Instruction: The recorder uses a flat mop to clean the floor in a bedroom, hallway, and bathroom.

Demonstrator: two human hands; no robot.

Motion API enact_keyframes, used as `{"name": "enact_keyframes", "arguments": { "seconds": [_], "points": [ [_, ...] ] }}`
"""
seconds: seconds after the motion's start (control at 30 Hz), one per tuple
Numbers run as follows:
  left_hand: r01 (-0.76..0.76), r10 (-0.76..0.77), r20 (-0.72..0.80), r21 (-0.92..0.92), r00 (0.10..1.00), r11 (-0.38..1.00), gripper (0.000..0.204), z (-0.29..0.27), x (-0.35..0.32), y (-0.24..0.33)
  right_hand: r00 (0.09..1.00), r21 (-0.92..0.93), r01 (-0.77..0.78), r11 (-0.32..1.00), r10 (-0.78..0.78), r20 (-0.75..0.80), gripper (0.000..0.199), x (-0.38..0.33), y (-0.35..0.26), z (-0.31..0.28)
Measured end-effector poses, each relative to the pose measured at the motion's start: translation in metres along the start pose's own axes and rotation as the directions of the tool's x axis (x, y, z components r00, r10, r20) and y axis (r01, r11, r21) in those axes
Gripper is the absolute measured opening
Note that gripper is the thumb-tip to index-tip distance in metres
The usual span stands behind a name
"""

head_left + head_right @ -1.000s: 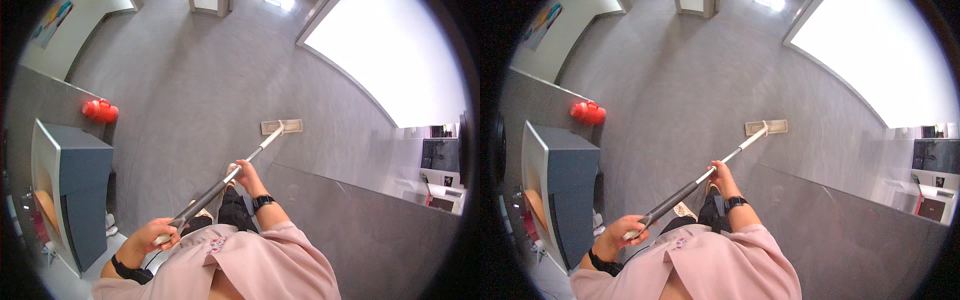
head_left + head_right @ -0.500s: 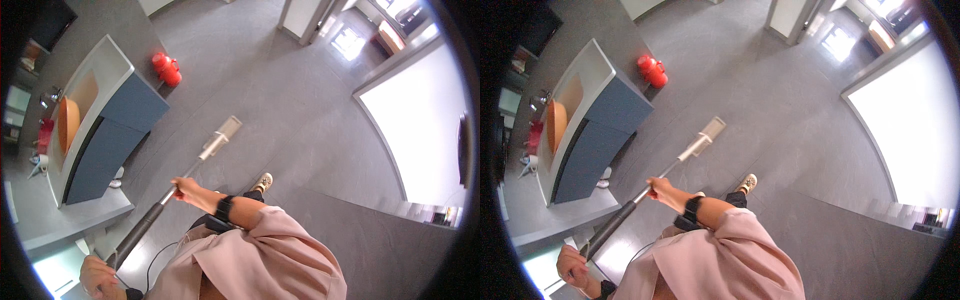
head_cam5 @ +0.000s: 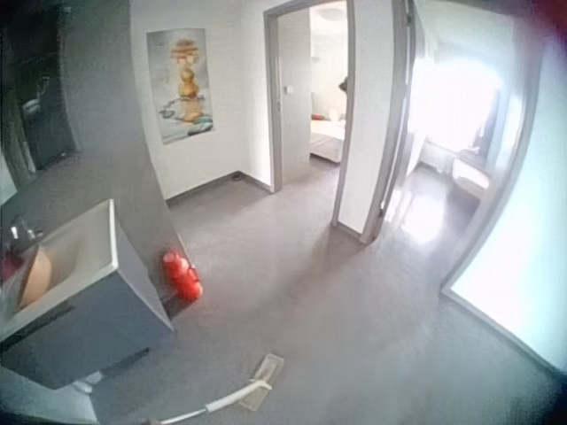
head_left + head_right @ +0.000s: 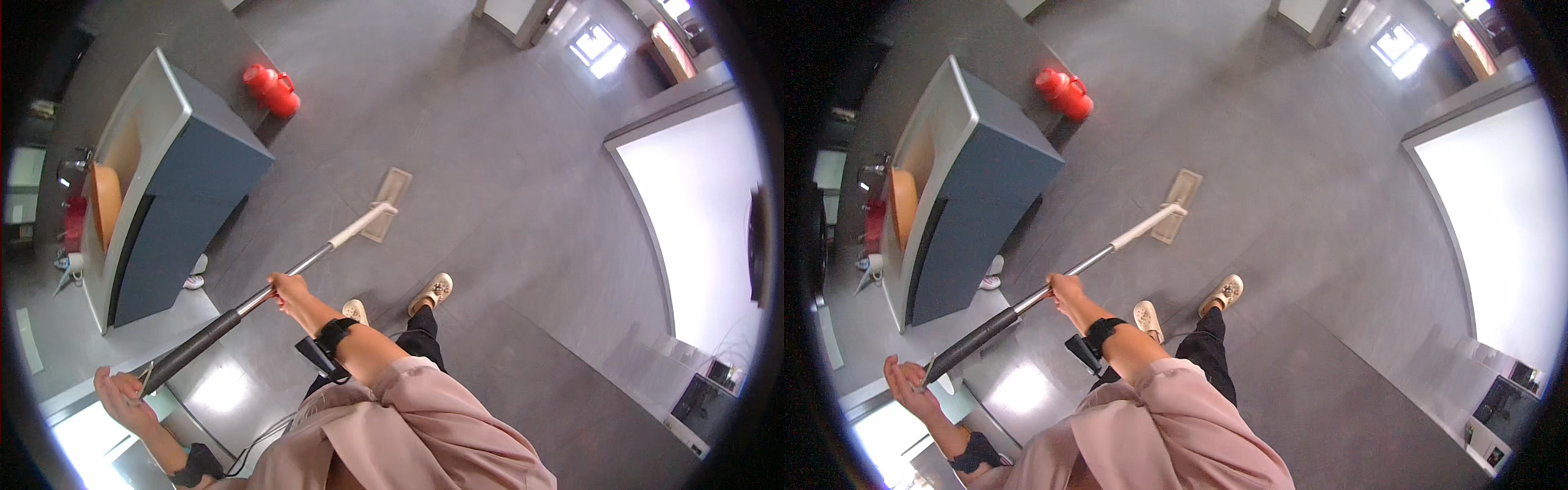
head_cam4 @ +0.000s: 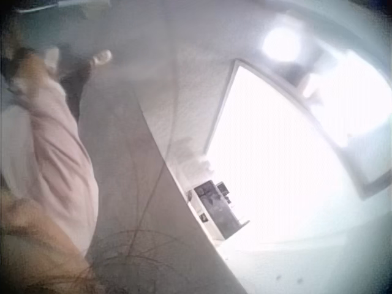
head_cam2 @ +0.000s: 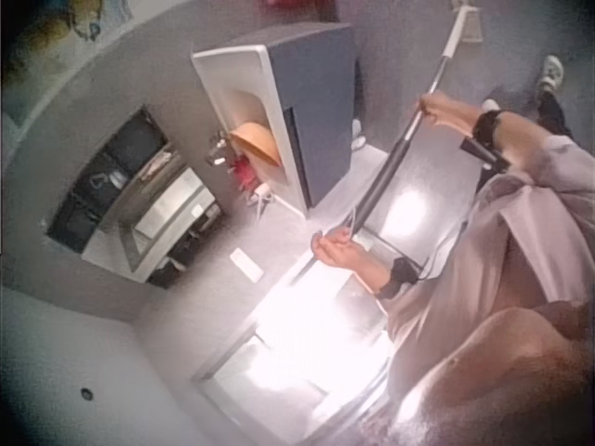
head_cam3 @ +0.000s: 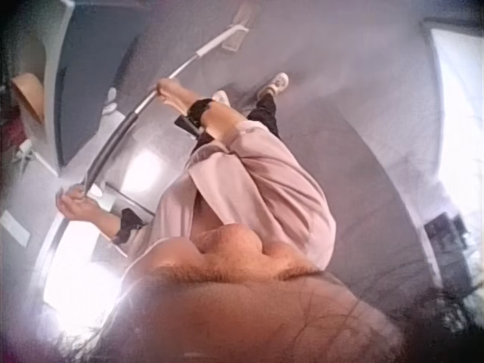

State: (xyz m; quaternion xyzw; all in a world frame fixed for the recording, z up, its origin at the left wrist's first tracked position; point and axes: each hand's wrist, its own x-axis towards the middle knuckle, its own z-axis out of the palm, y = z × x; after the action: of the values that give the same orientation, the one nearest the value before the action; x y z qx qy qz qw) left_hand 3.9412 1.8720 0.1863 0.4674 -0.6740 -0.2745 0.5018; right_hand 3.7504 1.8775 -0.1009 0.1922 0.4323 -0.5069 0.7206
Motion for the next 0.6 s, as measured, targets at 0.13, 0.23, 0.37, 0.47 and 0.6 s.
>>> {"name": "enact_keyframes", "arguments": {
  "seconds": [0.13,0.23,0.37,0.47,0.6],
  "points": [
    [0.073,-0.051,0.208,-0.099,0.977,0.992,0.019,0.078,0.007,0.009,0.999,0.129,0.035,0.991,-0.031,-0.030,0.023,-0.023,-0.050,-0.081],
    [0.142,-0.112,0.319,-0.072,0.941,0.987,0.018,0.145,0.012,0.013,0.985,0.210,0.136,0.968,-0.109,-0.136,0.021,-0.029,-0.077,-0.136],
    [0.251,-0.190,0.512,-0.052,0.838,0.966,0.018,0.246,-0.013,0.020,0.938,0.255,0.249,0.934,-0.167,-0.304,0.019,-0.041,-0.112,-0.218],
    [0.316,-0.242,0.648,0.001,0.723,0.949,0.017,0.292,-0.057,0.012,0.858,0.237,0.302,0.924,-0.155,-0.489,0.017,-0.051,-0.119,-0.285],
    [0.471,-0.283,0.806,0.006,0.520,0.882,0.019,0.338,-0.130,-0.004,0.712,0.254,0.490,0.834,-0.214,-0.669,0.013,-0.028,-0.100,-0.412]
  ]
}}
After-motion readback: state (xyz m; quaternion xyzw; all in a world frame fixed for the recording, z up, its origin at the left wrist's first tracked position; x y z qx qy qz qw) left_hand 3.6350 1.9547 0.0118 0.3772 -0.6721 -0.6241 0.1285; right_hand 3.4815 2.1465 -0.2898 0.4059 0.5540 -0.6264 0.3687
